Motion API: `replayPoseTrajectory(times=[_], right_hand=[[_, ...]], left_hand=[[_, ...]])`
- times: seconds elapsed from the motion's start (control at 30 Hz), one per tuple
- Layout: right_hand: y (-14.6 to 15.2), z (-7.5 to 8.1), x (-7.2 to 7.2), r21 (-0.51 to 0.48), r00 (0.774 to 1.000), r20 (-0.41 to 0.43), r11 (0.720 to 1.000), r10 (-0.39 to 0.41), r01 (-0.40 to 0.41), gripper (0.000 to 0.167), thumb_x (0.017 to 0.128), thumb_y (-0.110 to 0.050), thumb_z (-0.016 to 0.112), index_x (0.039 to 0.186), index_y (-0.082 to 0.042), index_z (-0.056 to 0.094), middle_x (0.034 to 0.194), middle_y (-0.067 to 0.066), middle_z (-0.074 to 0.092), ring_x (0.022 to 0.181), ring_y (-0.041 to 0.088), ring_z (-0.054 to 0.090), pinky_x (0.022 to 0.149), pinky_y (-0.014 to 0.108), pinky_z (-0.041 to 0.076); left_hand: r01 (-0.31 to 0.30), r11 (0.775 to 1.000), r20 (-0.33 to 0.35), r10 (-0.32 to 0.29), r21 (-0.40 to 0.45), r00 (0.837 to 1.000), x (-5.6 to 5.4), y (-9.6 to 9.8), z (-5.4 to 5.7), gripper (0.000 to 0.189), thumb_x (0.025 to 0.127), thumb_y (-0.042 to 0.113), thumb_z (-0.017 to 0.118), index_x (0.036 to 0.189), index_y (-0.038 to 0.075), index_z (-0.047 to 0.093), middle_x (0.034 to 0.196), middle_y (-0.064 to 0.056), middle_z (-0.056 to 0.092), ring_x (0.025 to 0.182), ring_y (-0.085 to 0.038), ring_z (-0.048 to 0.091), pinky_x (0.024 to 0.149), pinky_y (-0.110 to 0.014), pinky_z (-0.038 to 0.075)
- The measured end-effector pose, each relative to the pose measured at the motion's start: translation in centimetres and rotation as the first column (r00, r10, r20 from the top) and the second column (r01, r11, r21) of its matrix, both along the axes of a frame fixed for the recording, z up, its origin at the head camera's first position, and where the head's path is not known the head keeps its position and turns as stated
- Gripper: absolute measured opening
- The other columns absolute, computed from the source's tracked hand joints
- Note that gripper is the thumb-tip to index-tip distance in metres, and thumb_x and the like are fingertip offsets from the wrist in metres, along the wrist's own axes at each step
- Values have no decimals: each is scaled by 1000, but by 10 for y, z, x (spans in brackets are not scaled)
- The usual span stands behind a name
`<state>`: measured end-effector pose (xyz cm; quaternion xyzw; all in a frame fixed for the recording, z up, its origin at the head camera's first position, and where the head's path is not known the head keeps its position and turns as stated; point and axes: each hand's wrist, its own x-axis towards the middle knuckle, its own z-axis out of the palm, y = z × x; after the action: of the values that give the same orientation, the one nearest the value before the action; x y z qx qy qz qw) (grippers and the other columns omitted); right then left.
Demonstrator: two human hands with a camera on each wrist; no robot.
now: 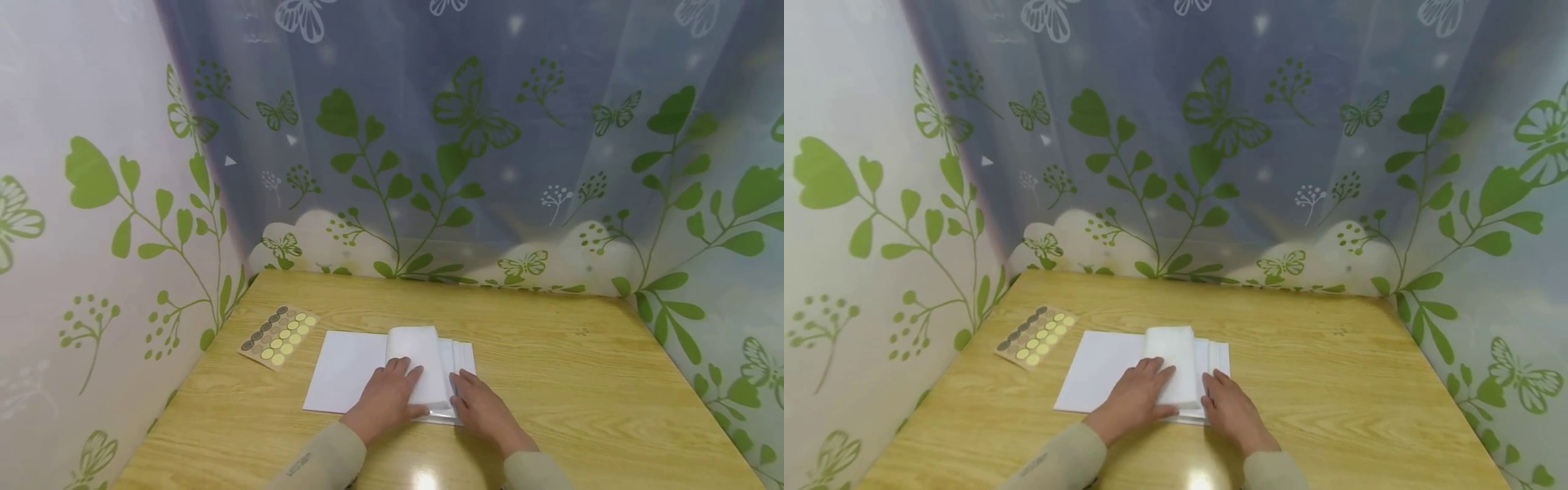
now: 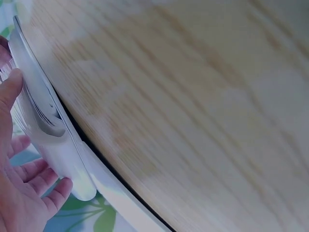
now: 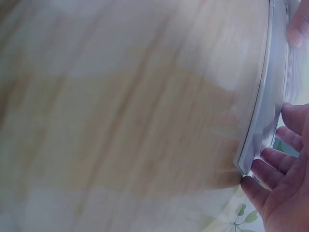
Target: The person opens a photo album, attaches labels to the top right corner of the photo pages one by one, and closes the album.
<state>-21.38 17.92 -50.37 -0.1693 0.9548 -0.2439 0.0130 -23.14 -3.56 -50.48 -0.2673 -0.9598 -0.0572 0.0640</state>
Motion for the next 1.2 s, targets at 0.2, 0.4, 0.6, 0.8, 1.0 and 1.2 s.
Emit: replayPoseTrajectory(times=[0.2,0.4,0.6,0.8,1.0,1.2], right_hand=[[-1,0,1,-3,1000,5,1000,1,-1,43,98,-11,59,137,6,53,143,29,47,133,46,43,110,58,34],[-1,1,0,-5,1000,3,1000,3,-3,43,97,-10,59,136,6,53,142,30,47,133,46,43,109,58,34],[-2,0,-1,11,999,33,1000,-14,14,44,98,-13,59,138,5,52,144,28,46,135,44,41,111,57,33],[-3,-1,-2,29,998,48,999,-28,27,45,98,-14,59,139,5,52,146,27,45,136,43,40,112,56,32],[-3,-1,-1,18,998,47,999,-36,35,45,98,-13,59,139,5,52,146,27,45,135,44,40,111,57,32],[-3,-1,-2,25,996,71,999,-45,43,46,99,-14,58,140,3,51,148,26,43,137,43,39,112,57,31]], left_hand=[[19,998,-34,-21,-52,999,0,0,2,72,87,59,67,139,11,55,133,-15,55,121,-29,52,89,-41,52],[32,997,-40,-34,-66,999,0,-2,5,69,90,55,65,139,8,53,131,-18,57,118,-30,55,87,-39,54],[9,1000,-24,-9,-7,1000,0,-6,6,69,92,53,63,140,5,52,134,-20,56,122,-32,54,90,-40,54],[-36,997,-14,37,70,999,1,-11,6,65,95,52,60,138,4,53,134,-20,56,123,-34,54,88,-43,55],[-25,998,-44,27,49,999,1,-15,4,67,92,52,64,137,4,54,134,-19,56,122,-33,54,88,-41,55],[0,1000,-26,-1,-7,1000,3,-18,5,72,90,50,68,142,4,50,139,-22,51,127,-34,51,92,-40,54]])
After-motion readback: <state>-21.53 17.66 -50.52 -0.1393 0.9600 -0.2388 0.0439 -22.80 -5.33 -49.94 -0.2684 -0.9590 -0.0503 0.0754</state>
